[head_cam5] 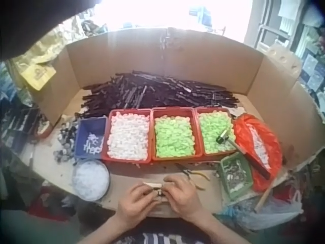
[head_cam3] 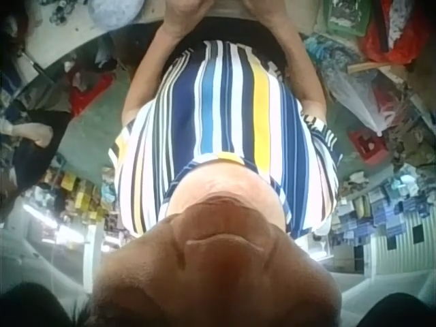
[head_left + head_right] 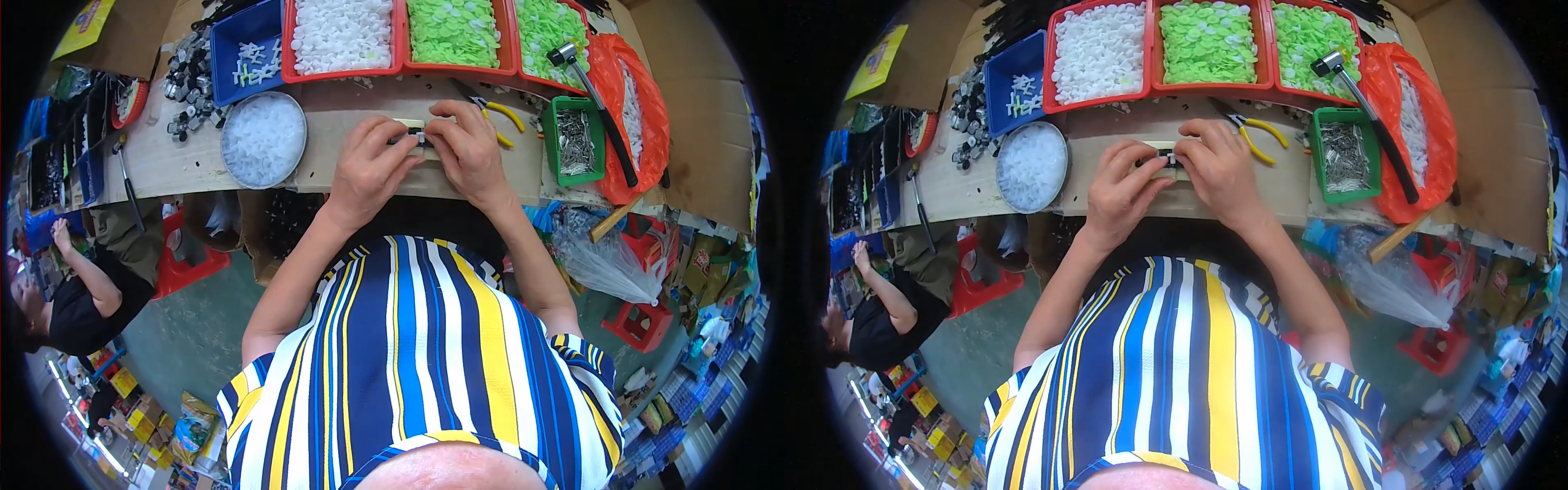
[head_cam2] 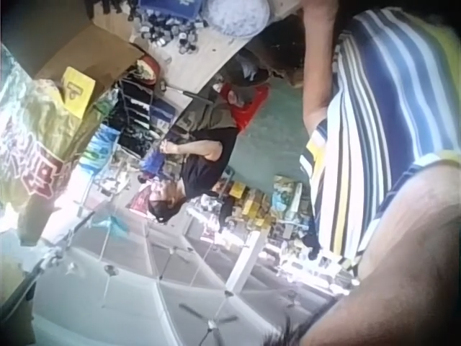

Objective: Assembling small plastic components using a mounting jig, metal pins, and a hammer.

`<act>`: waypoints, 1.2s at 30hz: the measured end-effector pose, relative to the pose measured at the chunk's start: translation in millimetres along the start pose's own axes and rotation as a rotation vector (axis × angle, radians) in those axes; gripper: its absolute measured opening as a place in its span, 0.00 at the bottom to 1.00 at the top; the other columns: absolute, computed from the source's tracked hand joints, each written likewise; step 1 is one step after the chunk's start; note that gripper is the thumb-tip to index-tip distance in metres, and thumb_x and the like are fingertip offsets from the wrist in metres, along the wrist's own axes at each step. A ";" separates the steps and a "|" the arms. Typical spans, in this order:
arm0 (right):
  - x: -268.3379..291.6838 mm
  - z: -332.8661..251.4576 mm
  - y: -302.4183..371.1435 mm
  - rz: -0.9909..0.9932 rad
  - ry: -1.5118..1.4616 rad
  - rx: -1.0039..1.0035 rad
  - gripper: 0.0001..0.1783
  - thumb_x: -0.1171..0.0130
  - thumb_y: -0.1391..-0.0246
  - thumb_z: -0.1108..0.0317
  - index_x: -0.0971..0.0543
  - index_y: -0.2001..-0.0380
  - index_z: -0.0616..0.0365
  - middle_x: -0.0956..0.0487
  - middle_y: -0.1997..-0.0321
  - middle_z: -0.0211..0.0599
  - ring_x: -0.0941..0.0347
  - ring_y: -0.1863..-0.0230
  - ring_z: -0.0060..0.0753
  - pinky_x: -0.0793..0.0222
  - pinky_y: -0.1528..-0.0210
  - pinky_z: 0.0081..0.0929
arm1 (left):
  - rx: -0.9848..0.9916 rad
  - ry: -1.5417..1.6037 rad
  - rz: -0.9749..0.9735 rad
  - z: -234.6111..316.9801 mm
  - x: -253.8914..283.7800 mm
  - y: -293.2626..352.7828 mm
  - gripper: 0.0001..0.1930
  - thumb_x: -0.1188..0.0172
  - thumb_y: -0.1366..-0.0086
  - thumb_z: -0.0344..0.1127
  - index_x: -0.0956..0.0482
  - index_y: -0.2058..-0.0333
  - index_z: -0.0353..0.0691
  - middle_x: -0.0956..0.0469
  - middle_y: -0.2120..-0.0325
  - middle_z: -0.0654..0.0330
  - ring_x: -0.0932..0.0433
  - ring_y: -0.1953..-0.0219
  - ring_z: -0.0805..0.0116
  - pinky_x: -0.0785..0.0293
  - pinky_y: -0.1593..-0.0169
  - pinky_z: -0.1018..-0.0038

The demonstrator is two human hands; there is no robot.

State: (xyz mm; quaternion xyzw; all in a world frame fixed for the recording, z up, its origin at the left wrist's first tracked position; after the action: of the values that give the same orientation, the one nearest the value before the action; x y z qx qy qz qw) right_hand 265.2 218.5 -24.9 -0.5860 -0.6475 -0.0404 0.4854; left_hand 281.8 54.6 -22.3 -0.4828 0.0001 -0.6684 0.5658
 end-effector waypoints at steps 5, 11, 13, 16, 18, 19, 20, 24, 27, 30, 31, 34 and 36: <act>-5.2 0.3 -1.1 -0.022 -0.004 0.002 0.08 0.36 0.54 0.74 0.22 0.68 0.55 0.24 0.57 0.32 0.27 0.54 0.38 0.37 0.57 0.35 | -0.046 -0.038 -0.007 -0.7 -3.3 6.1 0.16 0.30 0.51 0.29 0.19 0.61 0.36 0.24 0.59 0.55 0.25 0.54 0.53 0.26 0.51 0.61; -5.7 0.8 -1.3 -0.044 0.006 0.009 0.07 0.36 0.53 0.73 0.23 0.68 0.55 0.24 0.57 0.32 0.27 0.54 0.37 0.37 0.57 0.35 | -0.075 -0.072 -0.052 -0.6 -4.2 5.3 0.16 0.31 0.50 0.29 0.19 0.60 0.36 0.24 0.59 0.55 0.25 0.53 0.53 0.26 0.51 0.61; -5.8 2.6 -1.0 -0.047 -0.024 -0.012 0.08 0.36 0.53 0.73 0.23 0.68 0.55 0.24 0.57 0.32 0.27 0.54 0.38 0.37 0.57 0.35 | -0.071 -0.072 -0.063 -0.1 -4.9 3.6 0.16 0.31 0.50 0.29 0.19 0.60 0.35 0.24 0.59 0.55 0.25 0.54 0.53 0.26 0.51 0.61; -4.1 2.2 -3.4 -0.046 -0.079 -0.046 0.08 0.36 0.55 0.77 0.23 0.69 0.59 0.23 0.57 0.41 0.26 0.57 0.46 0.31 0.56 0.38 | -0.050 -0.058 -0.066 -0.9 -5.2 1.6 0.16 0.31 0.50 0.29 0.19 0.61 0.36 0.25 0.60 0.55 0.26 0.55 0.54 0.26 0.52 0.62; -4.5 4.5 -1.7 -0.046 -0.084 -0.053 0.08 0.36 0.54 0.75 0.23 0.69 0.58 0.24 0.57 0.38 0.27 0.55 0.43 0.33 0.57 0.38 | -0.059 -0.072 -0.092 0.1 -5.0 -0.6 0.15 0.31 0.50 0.30 0.19 0.62 0.36 0.24 0.60 0.56 0.26 0.56 0.55 0.26 0.53 0.63; -4.0 5.5 -0.9 -0.048 -0.089 -0.059 0.07 0.36 0.53 0.73 0.23 0.69 0.57 0.24 0.57 0.35 0.27 0.54 0.41 0.36 0.57 0.38 | -0.062 -0.069 -0.093 2.1 -4.2 -2.5 0.15 0.31 0.50 0.30 0.19 0.62 0.36 0.24 0.60 0.56 0.26 0.56 0.55 0.26 0.53 0.63; -1.3 6.0 -1.5 -0.045 -0.087 -0.058 0.07 0.36 0.53 0.73 0.23 0.69 0.57 0.24 0.57 0.35 0.27 0.54 0.41 0.36 0.57 0.38 | -0.063 -0.086 -0.104 3.7 -3.1 -4.8 0.14 0.30 0.50 0.30 0.19 0.62 0.36 0.24 0.61 0.56 0.25 0.56 0.55 0.26 0.54 0.63; 47.8 14.4 -3.2 0.048 0.006 -0.107 0.07 0.37 0.52 0.76 0.21 0.66 0.59 0.23 0.59 0.41 0.25 0.57 0.45 0.30 0.56 0.37 | -0.068 -0.097 -0.161 3.4 1.3 -11.1 0.12 0.30 0.49 0.30 0.18 0.65 0.36 0.24 0.63 0.57 0.25 0.58 0.57 0.26 0.58 0.64; 98.7 39.6 13.1 0.145 0.235 -0.263 0.07 0.39 0.48 0.76 0.21 0.64 0.61 0.23 0.59 0.44 0.24 0.59 0.46 0.28 0.58 0.37 | -0.023 -0.031 -0.295 -1.0 5.5 -23.0 0.10 0.31 0.47 0.30 0.18 0.66 0.36 0.24 0.65 0.56 0.24 0.61 0.57 0.26 0.60 0.65; 128.4 70.6 40.3 0.055 0.423 -0.468 0.07 0.40 0.46 0.75 0.20 0.62 0.62 0.24 0.60 0.45 0.24 0.59 0.49 0.28 0.59 0.39 | -0.022 0.065 -0.237 -8.5 2.1 -40.8 0.08 0.32 0.45 0.30 0.18 0.67 0.35 0.23 0.67 0.55 0.23 0.63 0.56 0.26 0.61 0.65; 130.2 76.0 46.2 0.057 0.431 -0.469 0.07 0.40 0.46 0.75 0.20 0.62 0.62 0.24 0.60 0.45 0.24 0.59 0.49 0.28 0.59 0.39 | -0.026 0.071 -0.235 -10.8 -0.7 -50.1 0.08 0.32 0.45 0.30 0.18 0.67 0.35 0.23 0.67 0.55 0.23 0.63 0.56 0.26 0.61 0.65; 130.0 83.0 54.0 -0.043 0.558 -0.501 0.08 0.40 0.46 0.71 0.19 0.62 0.61 0.25 0.62 0.45 0.25 0.60 0.51 0.29 0.58 0.43 | -0.112 0.030 -0.125 -11.0 -7.2 -87.7 0.06 0.34 0.43 0.29 0.18 0.67 0.35 0.23 0.69 0.54 0.23 0.63 0.54 0.26 0.61 0.63; 128.7 85.4 50.7 -0.051 0.555 -0.500 0.07 0.40 0.46 0.72 0.19 0.64 0.61 0.24 0.63 0.45 0.25 0.60 0.50 0.29 0.59 0.43 | -0.145 -0.008 -0.136 -16.3 -21.4 -113.0 0.06 0.35 0.43 0.29 0.18 0.67 0.35 0.22 0.68 0.53 0.23 0.62 0.54 0.26 0.59 0.63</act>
State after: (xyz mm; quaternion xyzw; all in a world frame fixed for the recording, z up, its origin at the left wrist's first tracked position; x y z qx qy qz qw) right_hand 276.4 379.9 -9.0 -0.6370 -0.4758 -0.3668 0.4831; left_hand 183.5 102.5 16.9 -0.5241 0.0136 -0.7016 0.4826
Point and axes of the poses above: each hand's wrist, its own y-axis away from the middle knuckle, its own x-axis out of the back of the hand, z = x × y, the point moved 4 cm from there along -y, towards the middle knuckle
